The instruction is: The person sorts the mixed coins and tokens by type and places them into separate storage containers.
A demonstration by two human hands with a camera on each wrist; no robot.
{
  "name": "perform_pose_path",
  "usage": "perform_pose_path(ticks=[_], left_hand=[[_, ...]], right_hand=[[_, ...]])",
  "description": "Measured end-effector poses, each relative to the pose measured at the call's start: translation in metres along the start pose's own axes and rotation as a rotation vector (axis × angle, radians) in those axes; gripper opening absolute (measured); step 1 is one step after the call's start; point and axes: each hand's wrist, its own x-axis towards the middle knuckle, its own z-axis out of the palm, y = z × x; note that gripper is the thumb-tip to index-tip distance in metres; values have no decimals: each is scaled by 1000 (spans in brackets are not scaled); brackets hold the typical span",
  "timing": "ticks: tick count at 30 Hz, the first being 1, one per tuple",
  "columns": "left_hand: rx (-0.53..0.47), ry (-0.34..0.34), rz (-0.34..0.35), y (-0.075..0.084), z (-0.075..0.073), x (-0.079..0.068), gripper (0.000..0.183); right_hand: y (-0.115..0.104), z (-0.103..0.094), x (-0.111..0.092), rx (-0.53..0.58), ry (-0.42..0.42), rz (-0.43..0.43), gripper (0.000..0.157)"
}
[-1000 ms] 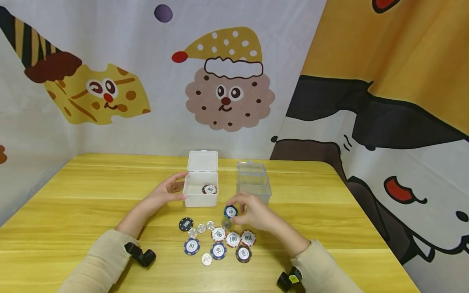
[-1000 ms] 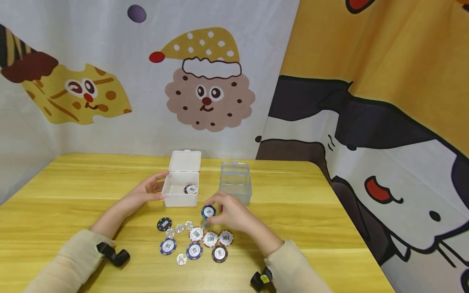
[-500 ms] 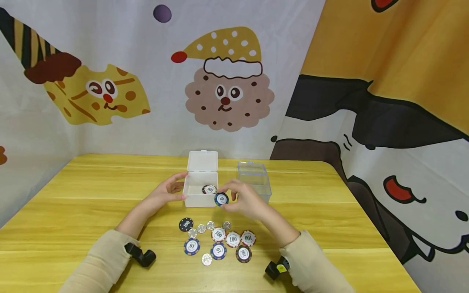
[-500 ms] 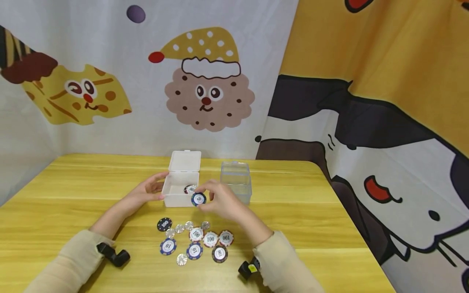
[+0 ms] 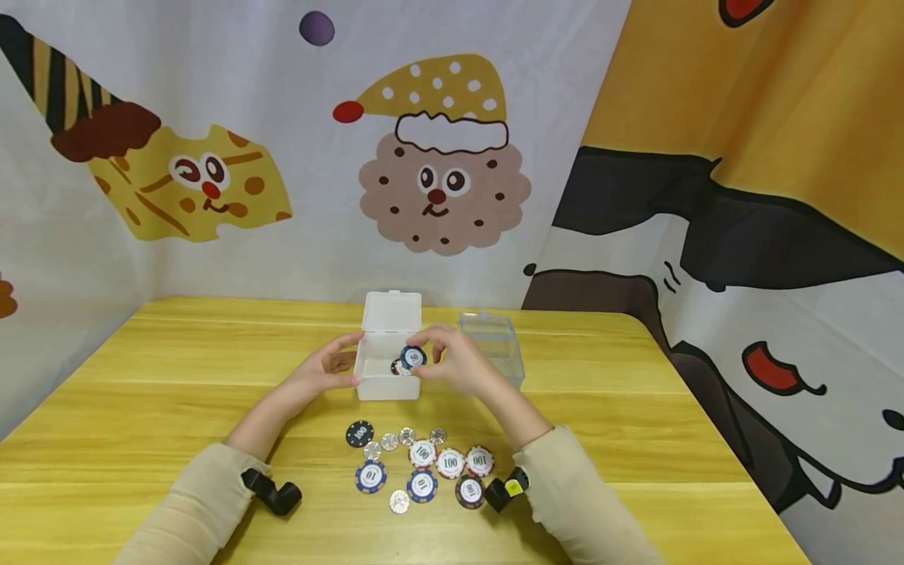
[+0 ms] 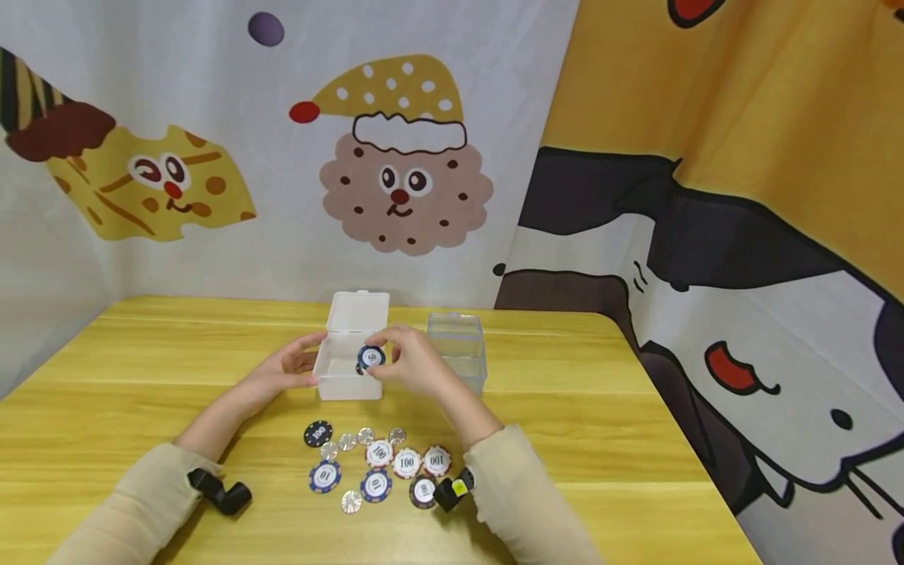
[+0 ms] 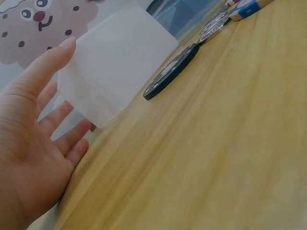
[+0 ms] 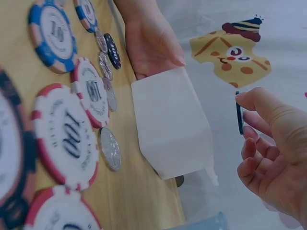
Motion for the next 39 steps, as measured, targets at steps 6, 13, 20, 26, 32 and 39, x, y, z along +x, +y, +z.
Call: perform_pose_path(ticks=[6,13,20,26,32,39], left_hand=[[3,-2,-2,0,0,0,73],[9,-2,-11,3,1,-1,73],[9,-3,-10,2,1,-2,72],[3,0,-11,3,2,-1,72],[7,1,-18,6,2,-2,73],[9,-14,-27,27,8,-7,73]], right_hand=[[4,7,12,27,-12,85,36],[15,18,22,38,-2,128,35],[24,27,29,13,3,144,37],[28,31,33,-43,0,146,39],[29,33,33,-49,-5,163,38],[30,33,30,-33,-18,163,40]])
